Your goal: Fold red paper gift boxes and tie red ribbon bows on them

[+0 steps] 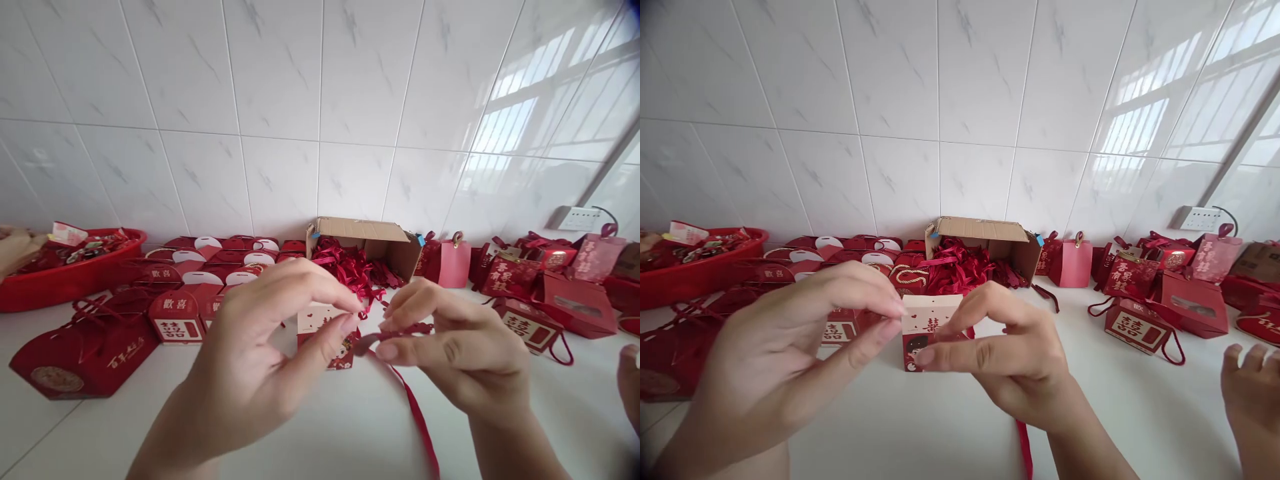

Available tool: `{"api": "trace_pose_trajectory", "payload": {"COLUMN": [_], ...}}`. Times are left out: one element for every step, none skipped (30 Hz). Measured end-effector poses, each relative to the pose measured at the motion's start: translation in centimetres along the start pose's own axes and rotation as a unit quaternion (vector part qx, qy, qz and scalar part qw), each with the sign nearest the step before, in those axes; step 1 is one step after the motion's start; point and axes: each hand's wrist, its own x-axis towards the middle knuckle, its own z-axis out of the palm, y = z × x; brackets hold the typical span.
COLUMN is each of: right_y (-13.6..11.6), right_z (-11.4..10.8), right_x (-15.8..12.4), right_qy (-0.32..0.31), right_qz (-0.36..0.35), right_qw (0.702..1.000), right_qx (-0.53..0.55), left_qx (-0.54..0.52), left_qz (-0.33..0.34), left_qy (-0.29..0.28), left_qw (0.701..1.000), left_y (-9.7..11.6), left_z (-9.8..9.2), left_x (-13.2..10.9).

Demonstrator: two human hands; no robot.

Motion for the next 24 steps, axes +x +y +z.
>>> {"api": "trace_pose_trajectory", "payload": {"right_y": [-0.1, -0.1, -0.2, -0.2, -0.2, -0.2, -0.2, -0.1, -0.1, 0.0, 0.1, 0.2, 0.3, 0.4, 0.4, 0.5, 0.6, 0.8, 0.9, 1.1, 1.3, 1.4, 1.5, 1.5], "right_z": [0.1, 0.3, 0.5, 0.6, 0.8, 1.0, 1.2, 1.4, 1.5, 1.7, 1.9, 2.1, 2.2, 2.4, 2.6, 2.7, 2.9, 3.1, 3.2, 3.3, 3.4, 3.4, 3.3, 3.0], "right_x": [0.0, 0.0, 0.1, 0.1, 0.2, 0.2, 0.1, 0.1, 0.0, -0.1, -0.2, -0.4, -0.5, -0.5, -0.6, -0.7, -0.7, -0.7, -0.7, -0.6, -0.6, -0.5, -0.4, -0.4], "right_qy": [-0.006, -0.01, -0.012, -0.014, -0.016, -0.021, -0.025, -0.028, -0.027, -0.024, -0.019, -0.013, -0.006, 0.001, 0.008, 0.015, 0.022, 0.029, 0.034, 0.039, 0.046, 0.053, 0.059, 0.064], "right_qz": [0.01, 0.023, 0.038, 0.054, 0.071, 0.089, 0.109, 0.13, 0.15, 0.166, 0.178, 0.185, 0.191, 0.194, 0.196, 0.198, 0.201, 0.207, 0.209, 0.21, 0.207, 0.205, 0.205, 0.207], "right_qw": [0.999, 0.997, 0.991, 0.983, 0.972, 0.96, 0.947, 0.934, 0.92, 0.907, 0.896, 0.887, 0.879, 0.873, 0.867, 0.862, 0.858, 0.856, 0.856, 0.856, 0.856, 0.856, 0.856, 0.857], "right_qx": [0.034, 0.077, 0.127, 0.177, 0.223, 0.263, 0.3, 0.332, 0.361, 0.386, 0.406, 0.422, 0.436, 0.448, 0.459, 0.467, 0.472, 0.473, 0.472, 0.471, 0.471, 0.471, 0.47, 0.468], "left_qx": [-0.007, -0.016, -0.024, -0.032, -0.04, -0.045, -0.048, -0.049, -0.048, -0.045, -0.042, -0.037, -0.031, -0.023, -0.014, -0.005, 0.001, 0.003, 0.0, -0.007, -0.018, -0.029, -0.038, -0.044], "left_qz": [0.009, 0.022, 0.036, 0.051, 0.066, 0.079, 0.091, 0.104, 0.116, 0.127, 0.137, 0.145, 0.153, 0.158, 0.162, 0.166, 0.168, 0.168, 0.169, 0.167, 0.166, 0.164, 0.16, 0.156], "left_qy": [-0.02, -0.041, -0.064, -0.085, -0.1, -0.107, -0.108, -0.104, -0.097, -0.089, -0.08, -0.071, -0.059, -0.052, -0.045, -0.038, -0.03, -0.021, -0.014, -0.01, -0.008, -0.007, -0.007, -0.006], "left_qw": [1.0, 0.999, 0.997, 0.995, 0.992, 0.99, 0.989, 0.988, 0.987, 0.987, 0.986, 0.986, 0.986, 0.986, 0.986, 0.985, 0.985, 0.985, 0.986, 0.986, 0.986, 0.986, 0.986, 0.987], "left_y": [-0.1, -0.1, -0.1, -0.1, 0.0, 0.0, 0.1, 0.0, 0.0, -0.1, -0.2, -0.4, -0.5, -0.7, -0.8, -0.9, -1.0, -1.2, -1.3, -1.4, -1.6, -1.7, -1.8, -1.9], "left_z": [0.1, 0.2, 0.3, 0.4, 0.5, 0.6, 0.6, 0.6, 0.6, 0.6, 0.6, 0.5, 0.5, 0.6, 0.7, 0.8, 1.0, 1.2, 1.4, 1.7, 2.0, 2.3, 2.5, 2.7], "left_x": [0.1, 0.1, 0.2, 0.2, 0.3, 0.3, 0.3, 0.3, 0.3, 0.2, 0.2, 0.1, 0.1, 0.2, 0.2, 0.3, 0.3, 0.4, 0.5, 0.5, 0.5, 0.5, 0.4, 0.4]}}
